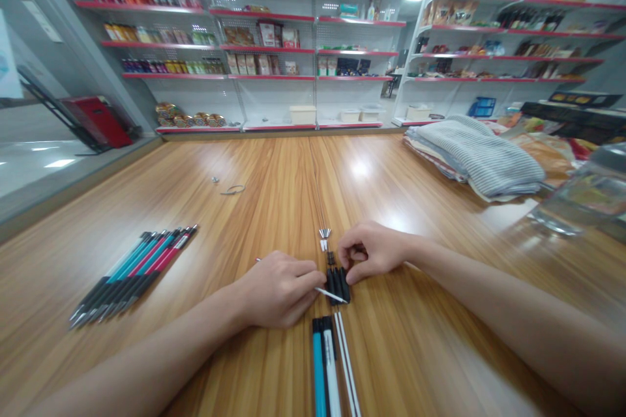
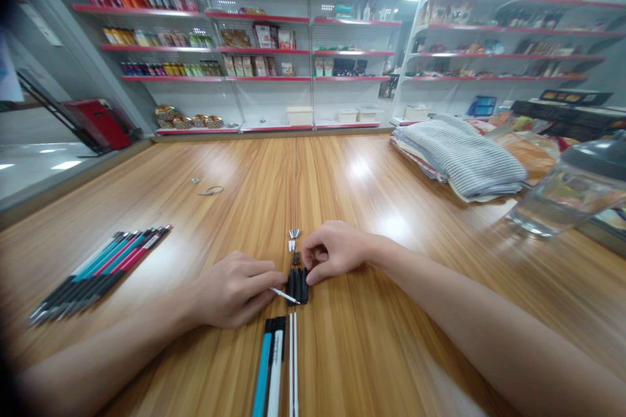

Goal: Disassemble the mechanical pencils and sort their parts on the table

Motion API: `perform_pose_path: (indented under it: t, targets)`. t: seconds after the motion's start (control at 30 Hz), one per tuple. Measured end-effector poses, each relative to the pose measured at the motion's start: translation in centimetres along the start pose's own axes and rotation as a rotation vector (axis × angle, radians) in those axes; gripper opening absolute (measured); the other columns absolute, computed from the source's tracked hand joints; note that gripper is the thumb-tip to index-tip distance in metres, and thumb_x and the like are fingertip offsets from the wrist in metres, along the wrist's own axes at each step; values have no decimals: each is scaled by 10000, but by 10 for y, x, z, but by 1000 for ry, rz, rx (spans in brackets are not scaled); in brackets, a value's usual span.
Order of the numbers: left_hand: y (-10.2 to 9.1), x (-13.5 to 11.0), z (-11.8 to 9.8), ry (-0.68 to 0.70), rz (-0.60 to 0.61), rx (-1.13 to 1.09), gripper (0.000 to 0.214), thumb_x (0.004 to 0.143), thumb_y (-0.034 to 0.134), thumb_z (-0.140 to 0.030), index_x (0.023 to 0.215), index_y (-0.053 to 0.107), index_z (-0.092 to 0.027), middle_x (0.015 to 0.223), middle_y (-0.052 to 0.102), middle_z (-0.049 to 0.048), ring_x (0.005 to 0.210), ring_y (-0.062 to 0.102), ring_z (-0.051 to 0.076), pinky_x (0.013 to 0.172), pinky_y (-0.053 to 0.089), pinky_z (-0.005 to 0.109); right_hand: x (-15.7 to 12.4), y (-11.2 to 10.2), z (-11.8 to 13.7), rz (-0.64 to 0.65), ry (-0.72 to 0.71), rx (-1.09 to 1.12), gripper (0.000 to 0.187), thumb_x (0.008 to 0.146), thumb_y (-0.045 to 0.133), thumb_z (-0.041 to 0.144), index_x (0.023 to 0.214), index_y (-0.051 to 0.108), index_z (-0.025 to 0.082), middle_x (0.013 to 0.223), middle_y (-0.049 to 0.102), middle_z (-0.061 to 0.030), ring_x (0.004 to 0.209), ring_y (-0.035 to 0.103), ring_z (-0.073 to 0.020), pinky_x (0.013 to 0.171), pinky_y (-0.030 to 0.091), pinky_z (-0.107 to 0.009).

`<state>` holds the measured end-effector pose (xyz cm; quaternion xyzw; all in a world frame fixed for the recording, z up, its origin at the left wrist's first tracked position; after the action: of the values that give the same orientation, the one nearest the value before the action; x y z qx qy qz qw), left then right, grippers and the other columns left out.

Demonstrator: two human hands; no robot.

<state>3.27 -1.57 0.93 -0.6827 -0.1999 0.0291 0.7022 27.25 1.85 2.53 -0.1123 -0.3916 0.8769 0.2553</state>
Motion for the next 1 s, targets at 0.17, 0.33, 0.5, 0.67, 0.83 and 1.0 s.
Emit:
perform_pose_path:
  t: [0.17,0.33,0.5,0.67,0.83,1.0]
  targets:
    - [1,-2,1,-22,-53,22,186,887,428,-198,973,593,-181,704,597,12,568,563,141,470,375,270,-1,2,-4,-9,-18,48,190,788,651,309,811,626,122,569,443,56,493,389,-54,477,284,-174]
    - [3,-4,5,-123,-211,67,284,899,425,-167,1154,549,-153,742,636,25,595,602,142,492,421,244,-2,10,-7,-236,-100,40,155,812,576,276,853,581,127,554,360,74,465,320,-57,456,280,-180]
    - [9,-4,9,-246,-194,93,367,896,439,-166,1258,497,-168,779,651,26,641,631,158,530,466,250,4,21,9,-477,-268,-320,233,811,617,356,933,596,159,718,537,-4,646,493,-118,615,398,-233]
    - [10,-2,8,-248,-201,111,350,930,428,-224,1270,489,-172,758,632,10,617,613,152,509,454,250,8,31,21,-556,-316,-540,160,893,538,300,811,580,169,744,593,-31,713,535,-143,658,394,-258]
    - [5,-1,9,-300,-289,87,197,934,471,-254,1098,566,-202,797,638,-2,661,609,124,564,452,223,-2,9,19,-576,-261,-560,182,878,529,239,718,565,161,653,544,-12,621,463,-126,586,317,-265]
    - [-2,0,5,-225,-301,176,124,934,469,-226,922,587,-191,667,561,-21,556,524,102,492,367,211,-4,-12,35,-264,-179,-519,200,853,546,234,671,578,158,659,580,-18,652,501,-123,630,340,-256]
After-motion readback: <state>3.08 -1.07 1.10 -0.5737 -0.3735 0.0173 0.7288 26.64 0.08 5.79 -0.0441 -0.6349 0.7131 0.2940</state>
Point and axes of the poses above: each hand's wrist, its own x-axis towards the middle knuckle, its own y-axis out of the palm, z = x × y, the point moved 1 cm from there along x, towards the middle knuckle
